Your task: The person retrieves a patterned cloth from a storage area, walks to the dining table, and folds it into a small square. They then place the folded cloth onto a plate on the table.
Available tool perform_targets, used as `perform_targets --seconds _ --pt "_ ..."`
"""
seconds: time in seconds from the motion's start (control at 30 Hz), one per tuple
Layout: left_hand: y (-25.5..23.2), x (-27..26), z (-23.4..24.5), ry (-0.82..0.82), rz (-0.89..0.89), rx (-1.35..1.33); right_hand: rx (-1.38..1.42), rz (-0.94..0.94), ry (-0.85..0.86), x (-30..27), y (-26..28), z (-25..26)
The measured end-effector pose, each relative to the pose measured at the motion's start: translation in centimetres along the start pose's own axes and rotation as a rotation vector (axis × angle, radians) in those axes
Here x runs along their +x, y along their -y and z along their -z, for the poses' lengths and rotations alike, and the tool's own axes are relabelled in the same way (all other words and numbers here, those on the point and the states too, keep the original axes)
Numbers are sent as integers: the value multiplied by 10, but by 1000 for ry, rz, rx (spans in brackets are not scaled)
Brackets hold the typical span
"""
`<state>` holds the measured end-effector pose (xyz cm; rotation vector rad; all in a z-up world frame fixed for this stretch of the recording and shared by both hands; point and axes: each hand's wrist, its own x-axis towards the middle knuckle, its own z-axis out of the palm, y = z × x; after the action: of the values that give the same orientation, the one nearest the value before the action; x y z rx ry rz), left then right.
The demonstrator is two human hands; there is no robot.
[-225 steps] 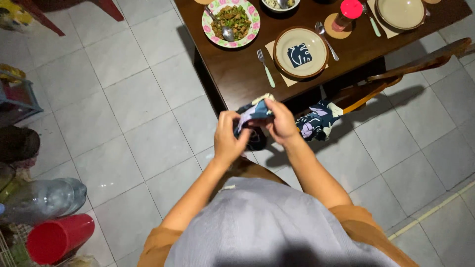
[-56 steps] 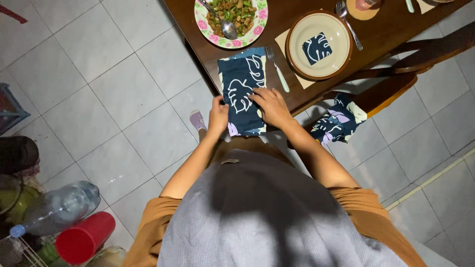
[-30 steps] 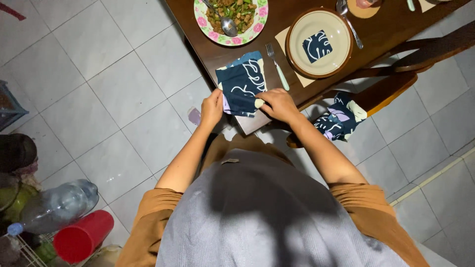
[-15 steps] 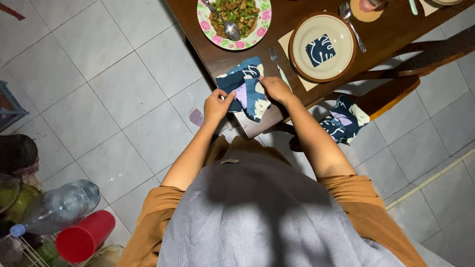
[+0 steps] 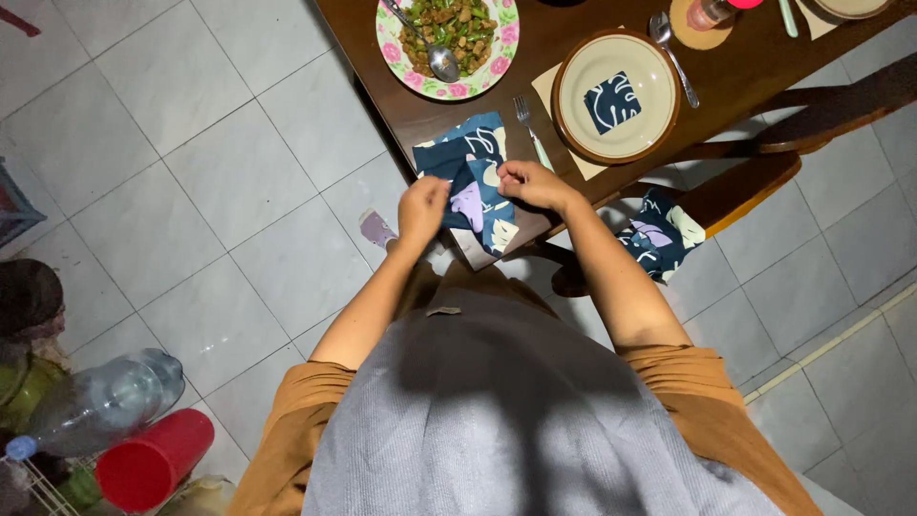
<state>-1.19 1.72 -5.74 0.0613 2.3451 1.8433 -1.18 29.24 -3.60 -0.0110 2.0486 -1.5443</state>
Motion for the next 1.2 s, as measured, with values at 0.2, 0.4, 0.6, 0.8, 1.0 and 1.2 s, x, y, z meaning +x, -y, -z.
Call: perform_targets --seconds 0.2,0.4,0.6,0.8,1.0,1.2 --pt "9 0 -1 -36 34 6 1 -47 -59 0 13 -3" --pt "-83 -30 32 293 -580 410 -63 2 -79 7 -6 -1" --pt "-58 -25 15 262 -522 382 -59 -10 -82 10 -11 -4" --pt "3 35 -9 -141 60 -138 -86 -21 -125 8 4 -7" --pt "17 27 -5 -184 206 -257 21 -80 -147 -1 28 -6" --pt "36 8 -8 -215 222 -179 -265 -20 -138 -8 33 -11"
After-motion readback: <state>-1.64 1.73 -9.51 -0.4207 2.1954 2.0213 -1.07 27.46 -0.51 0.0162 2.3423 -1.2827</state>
